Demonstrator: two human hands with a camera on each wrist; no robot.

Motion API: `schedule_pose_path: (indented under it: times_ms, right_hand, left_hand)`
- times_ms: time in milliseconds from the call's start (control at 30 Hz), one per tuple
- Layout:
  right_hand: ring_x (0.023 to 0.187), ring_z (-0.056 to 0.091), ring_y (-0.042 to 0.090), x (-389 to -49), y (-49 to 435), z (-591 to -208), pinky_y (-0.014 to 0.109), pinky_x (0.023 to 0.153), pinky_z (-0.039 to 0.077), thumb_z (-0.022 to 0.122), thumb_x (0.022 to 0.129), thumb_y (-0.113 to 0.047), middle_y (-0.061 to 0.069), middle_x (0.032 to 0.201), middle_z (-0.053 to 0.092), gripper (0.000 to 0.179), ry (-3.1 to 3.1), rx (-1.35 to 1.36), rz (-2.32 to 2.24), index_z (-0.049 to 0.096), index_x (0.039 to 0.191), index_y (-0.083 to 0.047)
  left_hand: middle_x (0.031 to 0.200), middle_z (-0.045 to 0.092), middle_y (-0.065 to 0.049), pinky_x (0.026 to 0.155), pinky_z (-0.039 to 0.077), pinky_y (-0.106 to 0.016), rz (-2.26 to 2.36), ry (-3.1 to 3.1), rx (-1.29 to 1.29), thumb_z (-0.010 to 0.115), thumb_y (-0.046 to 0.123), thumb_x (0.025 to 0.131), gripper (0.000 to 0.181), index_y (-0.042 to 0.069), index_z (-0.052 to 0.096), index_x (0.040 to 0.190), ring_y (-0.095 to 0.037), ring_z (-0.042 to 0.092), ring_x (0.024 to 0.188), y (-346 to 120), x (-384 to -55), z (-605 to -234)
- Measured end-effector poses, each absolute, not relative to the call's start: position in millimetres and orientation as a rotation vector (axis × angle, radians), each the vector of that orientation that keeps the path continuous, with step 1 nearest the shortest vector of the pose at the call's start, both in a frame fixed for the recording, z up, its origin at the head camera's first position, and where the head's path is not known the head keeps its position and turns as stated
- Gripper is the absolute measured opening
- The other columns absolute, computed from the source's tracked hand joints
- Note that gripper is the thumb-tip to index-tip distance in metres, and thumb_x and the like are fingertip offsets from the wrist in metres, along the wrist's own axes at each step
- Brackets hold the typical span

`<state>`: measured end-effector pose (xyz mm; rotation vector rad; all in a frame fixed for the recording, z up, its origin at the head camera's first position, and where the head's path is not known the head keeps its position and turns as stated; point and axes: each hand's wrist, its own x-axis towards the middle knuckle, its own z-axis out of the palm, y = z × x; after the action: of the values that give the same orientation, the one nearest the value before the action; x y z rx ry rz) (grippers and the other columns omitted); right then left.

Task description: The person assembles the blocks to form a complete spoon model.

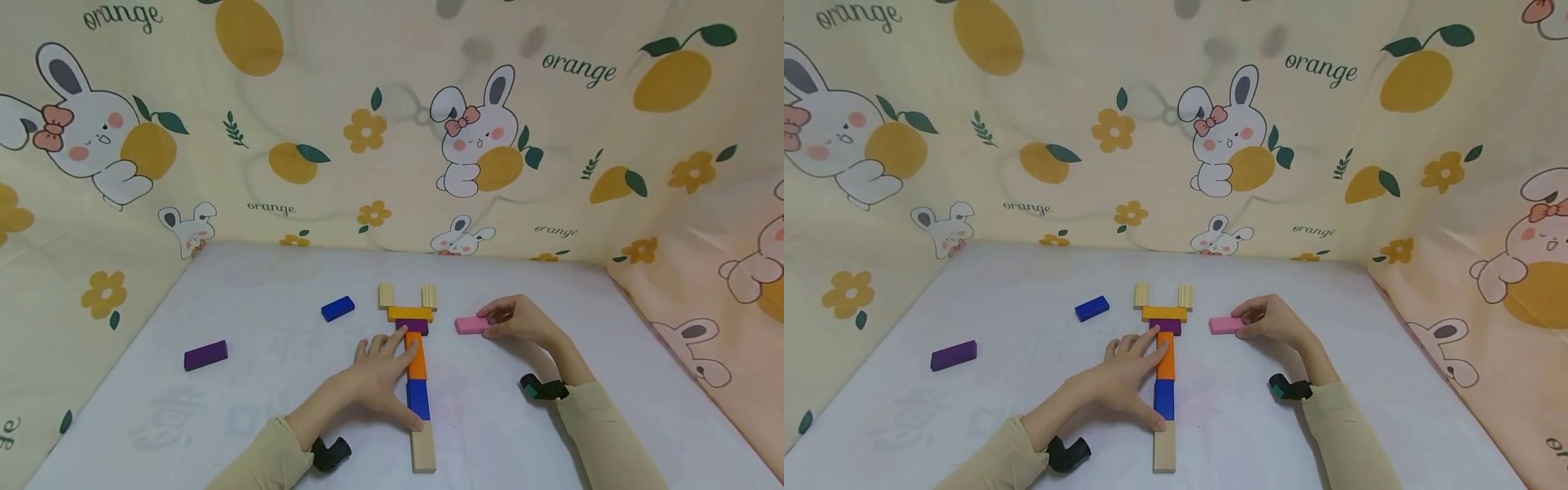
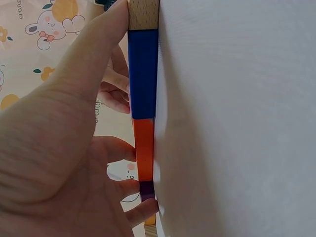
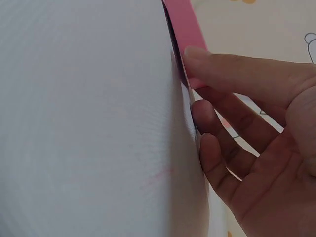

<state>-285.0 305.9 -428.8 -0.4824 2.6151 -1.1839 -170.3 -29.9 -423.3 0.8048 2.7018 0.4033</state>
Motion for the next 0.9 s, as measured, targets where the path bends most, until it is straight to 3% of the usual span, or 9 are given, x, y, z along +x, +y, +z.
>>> schedule_pose_path:
  times_ms: [267, 567, 767, 900]
  right_hand:
    - [0.089, 0.053, 0.030, -285, 304, -428, 0.032, 0.073, 0.046, 0.084, 0.080, -0.014, 0.010, 0.099, 0.069, 0.031, 2.599, -0.483, -1.195, 0.075, 0.109, -0.007]
    - [0.087, 0.054, 0.032, -266, 287, -399, 0.031, 0.073, 0.047, 0.082, 0.080, -0.008, 0.019, 0.099, 0.068, 0.032, 2.591, -0.492, -1.183, 0.073, 0.110, 0.001]
    - [0.088, 0.054, 0.032, -263, 284, -396, 0.031, 0.074, 0.048, 0.081, 0.081, -0.008, 0.018, 0.104, 0.068, 0.033, 2.588, -0.468, -1.200, 0.072, 0.112, 0.002]
    - [0.092, 0.055, 0.029, -275, 295, -414, 0.033, 0.077, 0.048, 0.082, 0.082, -0.014, 0.012, 0.108, 0.069, 0.031, 2.589, -0.458, -1.212, 0.075, 0.111, -0.004]
  left_hand:
    - [0.164, 0.003, -0.009, 0.108, 0.009, -0.069, 0.394, 2.713, 0.801, 0.070, 0.083, 0.059, 0.124, 0.020, 0.027, 0.157, -0.039, 0.016, 0.141, -30, -169, -423]
    - [0.164, 0.003, -0.009, 0.108, 0.009, -0.069, 0.398, 2.702, 0.792, 0.070, 0.082, 0.060, 0.124, 0.020, 0.026, 0.157, -0.039, 0.016, 0.141, -30, -170, -421]
    - [0.164, 0.003, -0.009, 0.108, 0.010, -0.069, 0.396, 2.703, 0.803, 0.069, 0.083, 0.060, 0.124, 0.020, 0.026, 0.157, -0.039, 0.016, 0.141, -30, -170, -422]
    - [0.163, 0.004, -0.010, 0.108, 0.010, -0.069, 0.393, 2.702, 0.803, 0.067, 0.085, 0.059, 0.125, 0.020, 0.026, 0.157, -0.038, 0.016, 0.141, -30, -170, -423]
